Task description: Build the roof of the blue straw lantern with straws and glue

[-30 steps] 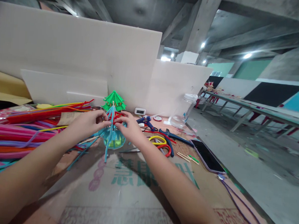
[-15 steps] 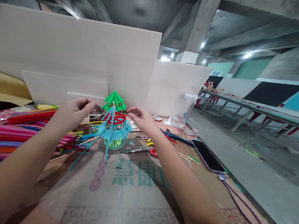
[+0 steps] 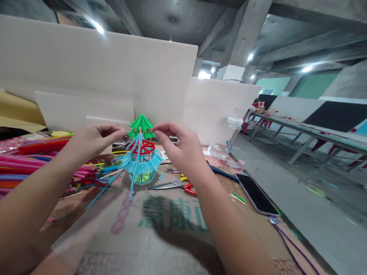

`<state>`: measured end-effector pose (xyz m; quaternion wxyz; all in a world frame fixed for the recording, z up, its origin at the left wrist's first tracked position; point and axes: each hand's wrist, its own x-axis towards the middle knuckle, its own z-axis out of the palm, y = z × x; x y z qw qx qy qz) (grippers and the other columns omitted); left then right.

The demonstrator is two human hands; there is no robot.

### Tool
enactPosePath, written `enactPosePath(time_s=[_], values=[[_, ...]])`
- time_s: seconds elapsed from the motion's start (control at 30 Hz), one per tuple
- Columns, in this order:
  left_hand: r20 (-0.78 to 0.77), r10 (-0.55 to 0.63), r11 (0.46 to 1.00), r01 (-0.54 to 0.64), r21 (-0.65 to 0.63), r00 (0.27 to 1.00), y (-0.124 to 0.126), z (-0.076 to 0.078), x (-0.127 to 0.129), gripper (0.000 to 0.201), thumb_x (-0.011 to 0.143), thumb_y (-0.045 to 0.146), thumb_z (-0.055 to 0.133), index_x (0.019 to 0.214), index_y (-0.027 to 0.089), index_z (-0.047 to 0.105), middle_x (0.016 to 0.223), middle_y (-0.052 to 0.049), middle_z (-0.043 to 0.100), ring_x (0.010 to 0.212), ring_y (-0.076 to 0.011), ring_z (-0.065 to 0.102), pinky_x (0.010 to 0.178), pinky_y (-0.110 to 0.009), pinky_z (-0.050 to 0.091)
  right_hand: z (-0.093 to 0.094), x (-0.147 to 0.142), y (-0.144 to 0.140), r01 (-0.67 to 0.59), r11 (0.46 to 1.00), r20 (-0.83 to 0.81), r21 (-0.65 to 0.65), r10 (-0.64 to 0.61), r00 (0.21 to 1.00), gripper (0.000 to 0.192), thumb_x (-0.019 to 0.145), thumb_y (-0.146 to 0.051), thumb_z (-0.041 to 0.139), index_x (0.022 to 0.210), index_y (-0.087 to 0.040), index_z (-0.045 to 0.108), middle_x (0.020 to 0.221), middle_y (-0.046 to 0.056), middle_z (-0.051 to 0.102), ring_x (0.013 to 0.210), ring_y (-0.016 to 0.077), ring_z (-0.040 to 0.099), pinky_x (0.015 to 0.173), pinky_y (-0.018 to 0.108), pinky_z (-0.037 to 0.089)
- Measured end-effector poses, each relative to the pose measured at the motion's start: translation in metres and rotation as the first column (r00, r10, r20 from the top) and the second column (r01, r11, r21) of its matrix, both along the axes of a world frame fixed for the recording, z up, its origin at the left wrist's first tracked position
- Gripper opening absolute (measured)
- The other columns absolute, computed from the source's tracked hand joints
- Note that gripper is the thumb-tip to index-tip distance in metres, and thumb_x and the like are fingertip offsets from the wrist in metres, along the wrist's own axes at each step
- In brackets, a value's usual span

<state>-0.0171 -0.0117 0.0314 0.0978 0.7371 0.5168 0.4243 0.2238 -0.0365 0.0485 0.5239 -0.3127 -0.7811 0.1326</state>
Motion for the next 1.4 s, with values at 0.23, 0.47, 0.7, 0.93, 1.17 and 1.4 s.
enactPosePath(time_s=[0.23, 0.47, 0.7, 0.93, 1.17, 1.4], values=[[-0.002, 0.064, 0.998, -0.064, -0.022, 0.998, -0.012, -0.014, -0.009, 0.032, 0.083, 0.05, 0.052, 0.083, 0.02, 0.06, 0.067, 0.0, 0.061, 0.058, -0.0146, 0.052, 0.053, -0.024, 0.037, 0.02, -0.012, -0.009, -0.044, 0.988, 0.049, 0.148, 0.037, 0.998, 0.012, 0.088, -0.022, 0.057, 0.093, -0.021, 0.069, 0.087, 0.0, 0.071, 0.082, 0.0135, 0.067, 0.076, 0.028, 0.053], [-0.189, 0.112, 0.993, -0.116, -0.01, 0.976, -0.015, -0.044, -0.017, 0.039, 0.093, 0.044, 0.03, 0.069, 0.02, 0.05, 0.065, -0.001, 0.058, 0.067, -0.0187, 0.055, 0.065, -0.027, 0.039, 0.046, -0.029, -0.004, -0.12, 0.983, 0.008, 0.136, 0.12, 0.993, 0.019, 0.088, -0.029, 0.056, 0.095, -0.017, 0.069, 0.087, -0.001, 0.065, 0.091, 0.0135, 0.065, 0.081, 0.03, 0.052], [-0.137, 0.022, 0.997, -0.032, -0.073, 0.99, -0.009, -0.049, -0.025, 0.026, 0.081, 0.041, 0.051, 0.078, 0.02, 0.066, 0.08, -0.004, 0.07, 0.076, -0.0207, 0.062, 0.071, -0.029, 0.043, 0.052, -0.049, -0.01, -0.13, 0.974, 0.161, 0.188, 0.1, 0.982, 0.026, 0.093, -0.028, 0.047, 0.098, -0.015, 0.068, 0.086, -0.002, 0.066, 0.086, 0.0097, 0.064, 0.079, 0.024, 0.05], [-0.08, 0.061, 0.995, -0.067, -0.072, 0.995, -0.02, -0.05, -0.026, 0.036, 0.081, 0.049, 0.052, 0.066, 0.018, 0.064, 0.065, -0.001, 0.064, 0.065, -0.0179, 0.057, 0.061, -0.027, 0.04, 0.03, -0.032, -0.019, -0.134, 0.987, 0.311, 0.087, 0.1, 0.945, 0.021, 0.092, -0.027, 0.051, 0.098, -0.014, 0.066, 0.084, 0.002, 0.069, 0.075, 0.0109, 0.06, 0.068, 0.023, 0.045], [-0.166, 0.166, 0.985, -0.158, 0.064, 0.972, -0.006, -0.07, -0.032, 0.031, 0.086, 0.037, 0.042, 0.076, 0.017, 0.064, 0.077, -0.006, 0.064, 0.081, -0.0228, 0.06, 0.074, -0.03, 0.043, -0.049, 0.053, 0.008, 0.249, 0.961, 0.694, -0.121, -0.097, 0.713, 0.021, 0.09, -0.029, 0.053, 0.103, -0.02, 0.067, 0.094, 0.006, 0.072, 0.08, 0.0187, 0.064, 0.069, 0.028, 0.045], [-0.051, 0.074, 0.996, -0.077, -0.042, 0.996, -0.001, -0.085, -0.025, 0.033, 0.085, 0.034, 0.048, 0.111, 0.019, 0.06, 0.093, -0.005, 0.067, 0.082, -0.0213, 0.062, 0.073, -0.03, 0.045, -0.098, 0.112, 0.029, 0.229, 0.933, 0.811, -0.278, 0.1, 0.577, 0.047, 0.077, -0.011, 0.055, 0.122, -0.023, 0.061, 0.127, 0.008, 0.062, 0.111, 0.0245, 0.06, 0.09, 0.032, 0.046]])
